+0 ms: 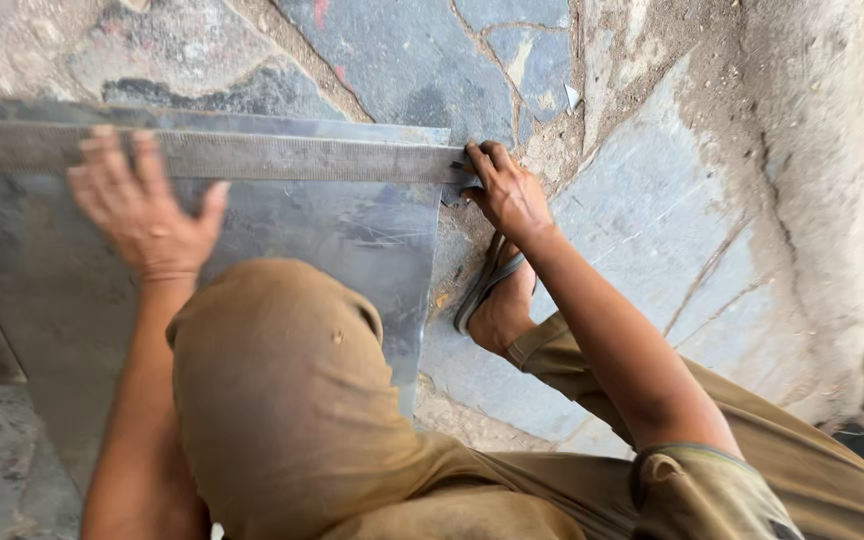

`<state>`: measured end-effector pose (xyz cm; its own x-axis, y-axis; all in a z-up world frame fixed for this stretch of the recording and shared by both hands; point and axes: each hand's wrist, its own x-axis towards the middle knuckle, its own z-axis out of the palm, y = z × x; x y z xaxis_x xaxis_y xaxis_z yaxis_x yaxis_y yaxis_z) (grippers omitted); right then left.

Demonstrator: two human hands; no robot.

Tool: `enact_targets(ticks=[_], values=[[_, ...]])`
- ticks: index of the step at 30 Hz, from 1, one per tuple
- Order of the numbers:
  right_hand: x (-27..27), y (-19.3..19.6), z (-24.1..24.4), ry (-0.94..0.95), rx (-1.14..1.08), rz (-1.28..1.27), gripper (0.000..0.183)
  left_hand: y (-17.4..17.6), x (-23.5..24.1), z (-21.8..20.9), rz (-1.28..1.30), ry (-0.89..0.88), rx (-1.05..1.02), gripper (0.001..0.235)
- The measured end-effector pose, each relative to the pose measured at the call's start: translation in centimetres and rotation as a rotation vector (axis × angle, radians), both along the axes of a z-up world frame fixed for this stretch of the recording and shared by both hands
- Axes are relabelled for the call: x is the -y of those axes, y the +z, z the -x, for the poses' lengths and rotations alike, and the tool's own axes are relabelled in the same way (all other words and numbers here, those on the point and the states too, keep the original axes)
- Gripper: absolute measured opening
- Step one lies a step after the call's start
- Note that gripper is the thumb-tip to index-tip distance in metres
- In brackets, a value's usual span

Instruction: The person kneels on a stone floor and uses a metal ruler and a scoring tool to draw multiple parallel lines on a rectangular metal sheet. They repeatedly reposition the ruler and score the metal surface to create a grid pattern.

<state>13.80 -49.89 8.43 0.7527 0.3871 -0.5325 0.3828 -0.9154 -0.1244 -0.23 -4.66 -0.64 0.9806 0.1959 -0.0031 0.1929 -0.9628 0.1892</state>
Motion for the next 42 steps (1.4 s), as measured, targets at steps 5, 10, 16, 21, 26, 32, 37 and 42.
enact_targets(ticks=[5,10,16,21,26,32,37,42], values=[[0.9,-1.1,0.7,0.06,0.068,-0.085,0.06,0.4,-4.1,0.8,0.053,-0.079,0.0,0.083],[1.4,-0.8,2.1,0.109,0.04,-0.074,0.053,1.1,-2.3,3.0,0.085,0.029,-0.003,0.082],[1.2,-0.1,3.1,0.099,0.063,-0.153,0.058,1.1,-2.4,3.7,0.091,0.002,0.047,0.083],[0.6,0.2,3.1,0.076,0.118,-0.181,0.057,0.8,-2.5,3.4,0.1,0.003,0.004,0.086],[0.2,0.0,3.3,0.021,0.109,-0.17,0.051,1.0,-2.6,3.4,0.097,0.044,-0.02,0.09],[0.0,-0.9,3.4,0.113,0.188,-0.03,0.056,0.7,-2.6,3.1,0.095,0.112,-0.037,0.094],[1.2,-1.7,3.7,0.136,0.149,0.06,0.059,0.7,-2.7,3.5,0.117,0.107,0.005,0.091],[2.1,-2.7,3.4,0.193,0.171,0.091,0.059,1.1,-3.0,3.3,0.167,0.1,0.062,0.087]])
